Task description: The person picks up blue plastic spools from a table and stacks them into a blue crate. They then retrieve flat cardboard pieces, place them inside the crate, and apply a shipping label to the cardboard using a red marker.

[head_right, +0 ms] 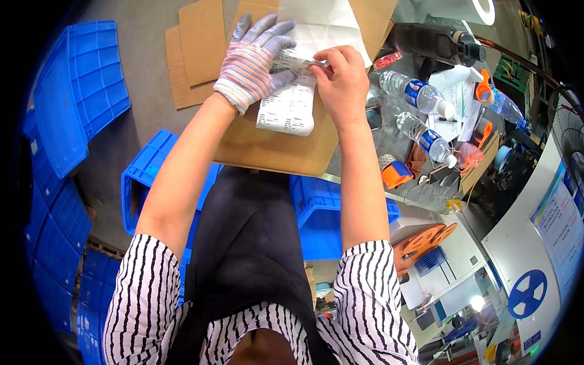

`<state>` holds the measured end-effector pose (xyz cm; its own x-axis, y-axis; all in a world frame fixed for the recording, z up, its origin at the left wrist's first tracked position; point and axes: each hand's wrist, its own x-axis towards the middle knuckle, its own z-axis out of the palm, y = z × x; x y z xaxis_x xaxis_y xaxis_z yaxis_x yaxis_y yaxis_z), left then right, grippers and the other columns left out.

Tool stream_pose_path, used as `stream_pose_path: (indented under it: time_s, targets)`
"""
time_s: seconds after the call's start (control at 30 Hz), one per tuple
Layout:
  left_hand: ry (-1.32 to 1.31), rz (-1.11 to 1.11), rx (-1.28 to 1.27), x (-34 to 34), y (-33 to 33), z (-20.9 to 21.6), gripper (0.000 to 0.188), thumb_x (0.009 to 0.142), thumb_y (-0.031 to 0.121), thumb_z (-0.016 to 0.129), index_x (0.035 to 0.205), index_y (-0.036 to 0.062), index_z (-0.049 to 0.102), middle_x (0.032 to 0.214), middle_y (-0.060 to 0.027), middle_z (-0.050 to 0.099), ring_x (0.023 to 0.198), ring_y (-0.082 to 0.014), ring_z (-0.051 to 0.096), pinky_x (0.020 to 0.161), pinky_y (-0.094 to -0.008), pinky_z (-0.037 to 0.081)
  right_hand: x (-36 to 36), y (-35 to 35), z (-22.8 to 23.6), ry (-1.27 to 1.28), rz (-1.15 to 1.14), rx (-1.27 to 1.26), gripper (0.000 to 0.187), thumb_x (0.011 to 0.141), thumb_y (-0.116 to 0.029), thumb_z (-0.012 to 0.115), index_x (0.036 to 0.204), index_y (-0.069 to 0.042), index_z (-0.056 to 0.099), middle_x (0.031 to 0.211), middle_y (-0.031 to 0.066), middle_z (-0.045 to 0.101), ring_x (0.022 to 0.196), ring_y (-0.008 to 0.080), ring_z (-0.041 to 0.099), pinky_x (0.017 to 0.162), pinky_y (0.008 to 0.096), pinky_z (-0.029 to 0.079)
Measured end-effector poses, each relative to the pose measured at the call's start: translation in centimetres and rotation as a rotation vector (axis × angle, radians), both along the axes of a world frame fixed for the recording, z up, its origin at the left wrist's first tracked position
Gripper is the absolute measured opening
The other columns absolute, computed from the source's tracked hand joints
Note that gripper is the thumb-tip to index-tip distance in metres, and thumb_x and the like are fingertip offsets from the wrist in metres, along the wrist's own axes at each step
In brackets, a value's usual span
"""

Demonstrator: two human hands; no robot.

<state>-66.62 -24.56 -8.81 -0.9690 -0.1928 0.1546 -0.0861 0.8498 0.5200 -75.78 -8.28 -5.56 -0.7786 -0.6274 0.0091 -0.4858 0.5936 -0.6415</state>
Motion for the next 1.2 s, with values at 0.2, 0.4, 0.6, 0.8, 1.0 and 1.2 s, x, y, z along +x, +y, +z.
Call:
stream_pose_path:
  time_s: [0.2,0.4,0.6,0.8,1.0,1.2]
  targets:
    - [0.007,-0.008,-0.005,0.0,-0.1,-0.1,0.045,0.065,0.036,0.078,0.102,0.0161,0.061,0.135,-0.0008,0.051,0.130,-0.0256,0.041,0.114,-0.0500,0.020,0.2,-0.4,0.0,-0.012,0.015,-0.076,0.017,0.069,-0.001,0.073,0.082,-0.007,0.063,0.087,0.0044,0.057,0.070,0.0179,0.058,0.062,0.0289,0.050]
    - [0.003,-0.001,-0.012,0.0,0.0,0.0,0.038,0.065,0.034,0.078,0.096,0.0150,0.065,0.136,-0.0017,0.051,0.129,-0.0256,0.041,0.113,-0.0501,0.021,0.4,-0.9,-0.3,0.087,0.064,-0.052,0.017,0.066,-0.005,0.075,0.076,-0.008,0.061,0.079,0.0037,0.056,0.072,0.0210,0.055,0.063,0.0337,0.046]
    - [0.010,0.014,-0.002,-0.2,0.3,-0.2,0.038,0.065,0.033,0.078,0.096,0.0148,0.066,0.136,-0.0027,0.051,0.129,-0.0255,0.042,0.113,-0.0501,0.021,0.1,-0.1,-0.5,0.201,0.093,-0.006,0.018,0.064,-0.010,0.077,0.072,-0.011,0.061,0.074,0.0018,0.056,0.072,0.0218,0.054,0.064,0.0347,0.044]
    - [-0.050,0.019,-0.023,0.2,0.1,0.2,0.045,0.068,0.034,0.076,0.106,0.0137,0.065,0.138,-0.0037,0.049,0.132,-0.0255,0.039,0.114,-0.0498,0.020,0.5,-0.7,-0.4,0.407,0.184,-0.074,0.015,0.067,-0.010,0.075,0.076,-0.012,0.062,0.082,0.0028,0.060,0.077,0.0233,0.057,0.066,0.0339,0.046]
    - [-0.063,-0.009,-0.061,0.6,-0.1,0.5,0.048,0.082,0.048,0.056,0.109,0.0106,0.067,0.138,-0.0078,0.049,0.133,-0.0259,0.038,0.114,-0.0504,0.017,0.7,0.4,-0.9,0.519,0.243,-0.077,0.020,0.069,-0.004,0.071,0.087,-0.012,0.067,0.088,0.0066,0.062,0.079,0.0257,0.060,0.069,0.0355,0.049]
    - [0.032,0.114,-0.067,0.9,0.5,-0.2,0.034,0.089,0.041,0.052,0.107,0.0169,0.068,0.134,-0.0030,0.053,0.130,-0.0206,0.041,0.112,-0.0530,0.020,1.5,0.5,-1.2,0.546,0.259,-0.140,0.022,0.068,0.002,0.075,0.086,-0.010,0.070,0.101,0.0058,0.059,0.075,0.0192,0.057,0.065,0.0285,0.047]
